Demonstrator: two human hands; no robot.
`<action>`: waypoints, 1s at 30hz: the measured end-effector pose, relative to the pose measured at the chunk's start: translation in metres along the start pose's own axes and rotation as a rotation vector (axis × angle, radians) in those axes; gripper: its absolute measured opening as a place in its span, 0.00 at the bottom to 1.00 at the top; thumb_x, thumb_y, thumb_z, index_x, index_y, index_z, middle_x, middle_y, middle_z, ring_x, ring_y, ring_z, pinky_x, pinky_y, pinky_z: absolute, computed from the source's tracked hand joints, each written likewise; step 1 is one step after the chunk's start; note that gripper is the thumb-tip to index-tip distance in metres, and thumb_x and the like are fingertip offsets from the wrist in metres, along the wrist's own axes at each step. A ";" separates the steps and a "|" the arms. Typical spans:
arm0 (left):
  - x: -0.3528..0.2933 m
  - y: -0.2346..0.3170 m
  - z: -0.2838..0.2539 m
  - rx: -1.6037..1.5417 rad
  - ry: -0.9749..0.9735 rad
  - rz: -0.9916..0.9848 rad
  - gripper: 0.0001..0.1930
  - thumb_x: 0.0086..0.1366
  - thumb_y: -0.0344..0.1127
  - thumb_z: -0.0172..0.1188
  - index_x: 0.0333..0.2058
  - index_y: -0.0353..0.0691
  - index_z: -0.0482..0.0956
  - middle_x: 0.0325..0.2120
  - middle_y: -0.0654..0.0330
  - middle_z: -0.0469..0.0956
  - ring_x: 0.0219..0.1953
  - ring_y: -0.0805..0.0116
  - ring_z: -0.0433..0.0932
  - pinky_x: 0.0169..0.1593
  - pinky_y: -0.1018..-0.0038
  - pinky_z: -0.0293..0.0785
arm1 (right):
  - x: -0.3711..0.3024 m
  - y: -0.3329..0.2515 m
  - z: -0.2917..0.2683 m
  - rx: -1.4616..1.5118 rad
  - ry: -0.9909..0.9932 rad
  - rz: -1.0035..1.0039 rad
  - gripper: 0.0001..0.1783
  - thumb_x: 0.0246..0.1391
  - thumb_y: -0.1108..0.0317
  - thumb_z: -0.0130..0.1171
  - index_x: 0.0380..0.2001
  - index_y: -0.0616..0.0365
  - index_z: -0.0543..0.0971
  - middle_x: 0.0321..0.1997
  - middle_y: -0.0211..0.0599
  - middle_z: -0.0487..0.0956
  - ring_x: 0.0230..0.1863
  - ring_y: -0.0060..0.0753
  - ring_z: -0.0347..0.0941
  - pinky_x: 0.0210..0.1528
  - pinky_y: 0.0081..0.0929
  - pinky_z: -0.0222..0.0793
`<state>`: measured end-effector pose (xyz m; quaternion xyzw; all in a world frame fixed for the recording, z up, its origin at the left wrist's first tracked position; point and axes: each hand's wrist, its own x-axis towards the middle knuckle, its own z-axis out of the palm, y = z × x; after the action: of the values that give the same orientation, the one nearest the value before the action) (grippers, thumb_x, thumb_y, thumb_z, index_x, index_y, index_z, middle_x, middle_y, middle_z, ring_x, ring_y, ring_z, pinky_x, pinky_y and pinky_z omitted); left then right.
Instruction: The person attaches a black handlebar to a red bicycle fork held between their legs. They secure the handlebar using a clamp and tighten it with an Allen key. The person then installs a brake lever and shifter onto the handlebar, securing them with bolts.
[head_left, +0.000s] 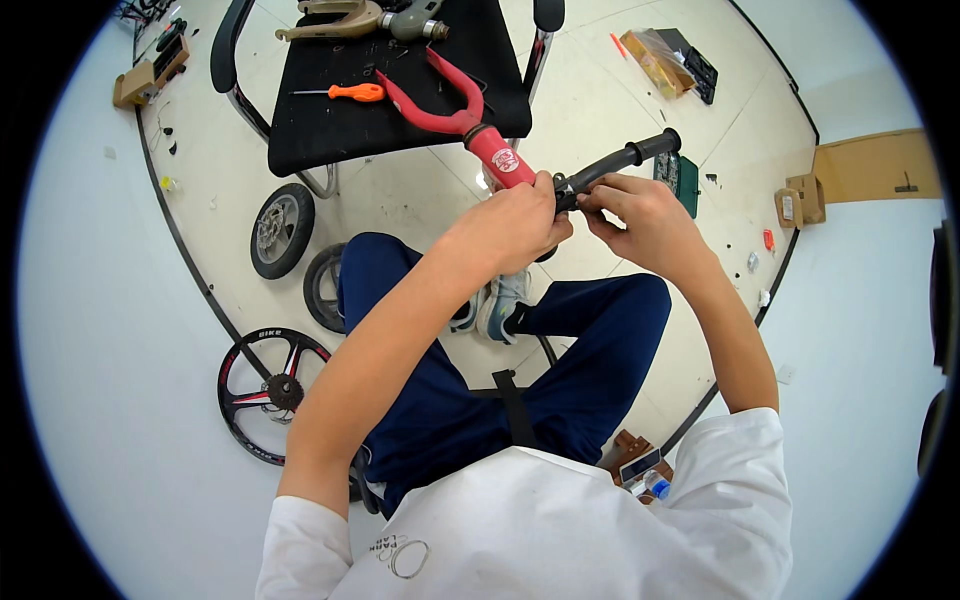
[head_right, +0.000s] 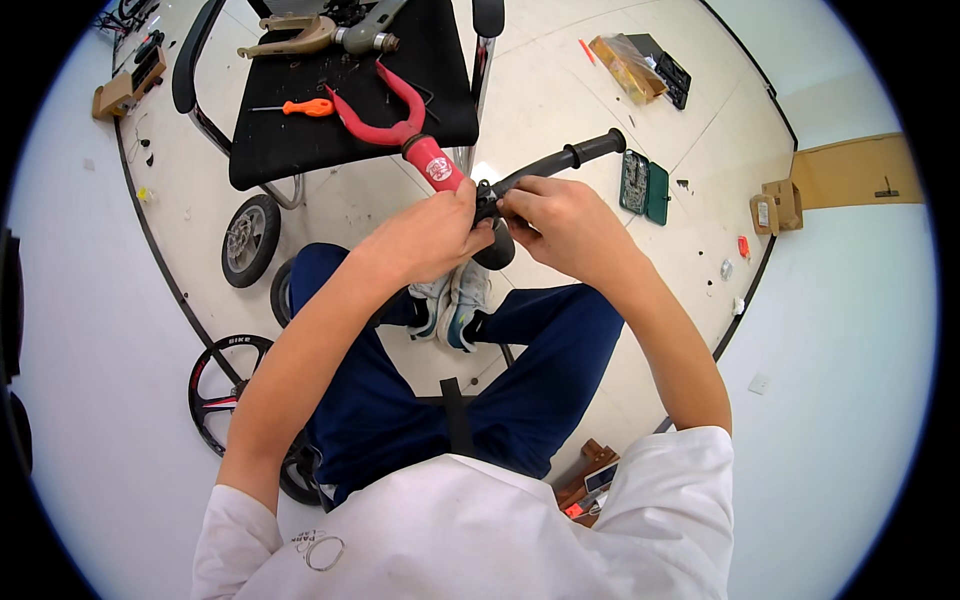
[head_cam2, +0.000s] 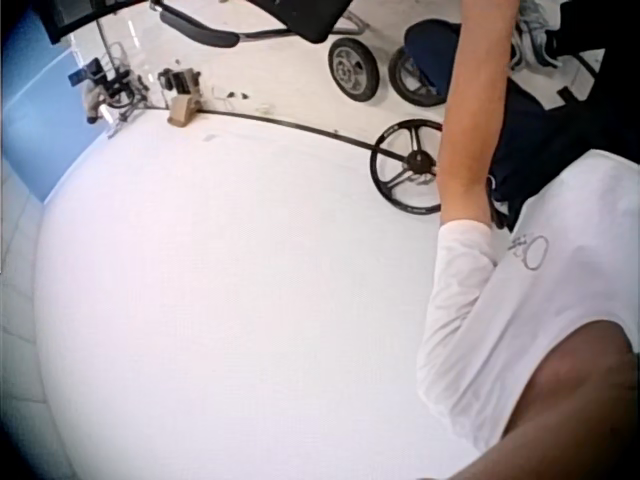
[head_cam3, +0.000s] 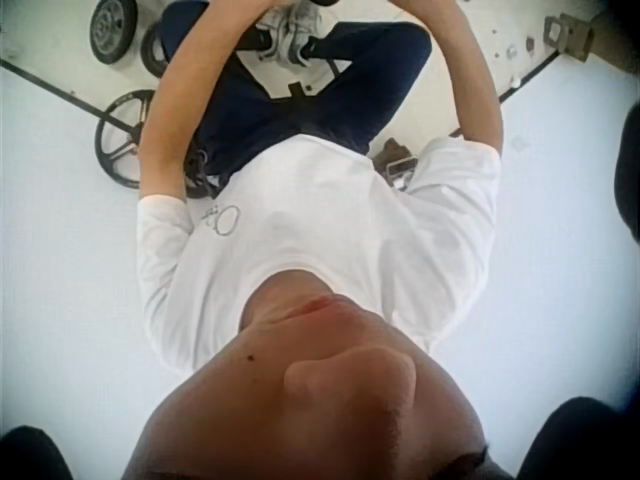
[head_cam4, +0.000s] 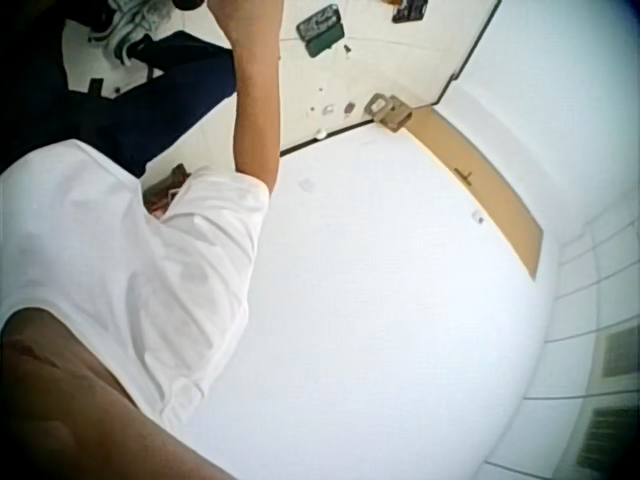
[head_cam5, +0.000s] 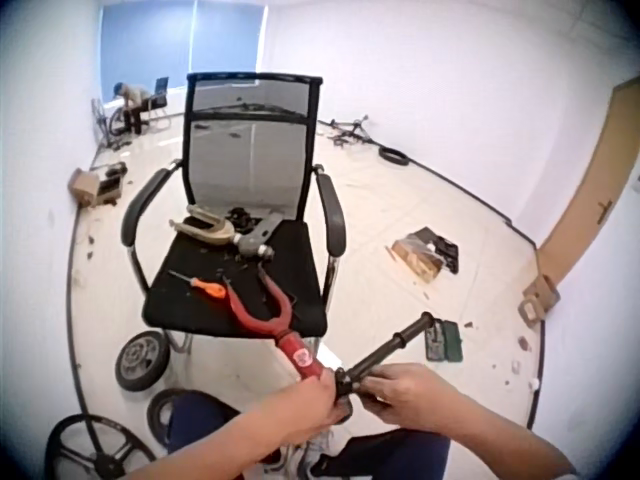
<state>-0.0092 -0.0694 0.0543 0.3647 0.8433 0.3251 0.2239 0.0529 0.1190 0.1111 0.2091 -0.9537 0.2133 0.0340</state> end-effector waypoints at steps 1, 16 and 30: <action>-0.001 -0.001 0.002 -0.031 0.024 0.003 0.18 0.66 0.39 0.56 0.39 0.26 0.66 0.24 0.41 0.79 0.31 0.40 0.82 0.36 0.53 0.78 | 0.001 -0.001 0.000 -0.010 -0.017 0.033 0.10 0.43 0.81 0.68 0.33 0.67 0.83 0.32 0.41 0.84 0.30 0.39 0.83 0.36 0.29 0.79; 0.001 -0.021 0.006 -0.138 0.015 0.097 0.17 0.62 0.38 0.61 0.39 0.29 0.69 0.31 0.41 0.80 0.37 0.42 0.82 0.40 0.55 0.79 | 0.008 -0.005 0.001 0.224 -0.026 0.264 0.08 0.49 0.76 0.65 0.34 0.66 0.80 0.25 0.45 0.80 0.26 0.46 0.79 0.32 0.33 0.76; 0.006 -0.016 0.011 -0.100 0.071 0.080 0.20 0.63 0.42 0.60 0.39 0.27 0.70 0.27 0.41 0.81 0.35 0.41 0.83 0.40 0.53 0.79 | 0.006 -0.003 0.011 -0.445 -0.067 0.004 0.10 0.60 0.60 0.63 0.33 0.56 0.78 0.19 0.37 0.76 0.20 0.39 0.75 0.22 0.33 0.68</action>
<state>-0.0134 -0.0689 0.0342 0.3748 0.8182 0.3882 0.1985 0.0487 0.1093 0.1032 0.2017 -0.9783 -0.0093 0.0474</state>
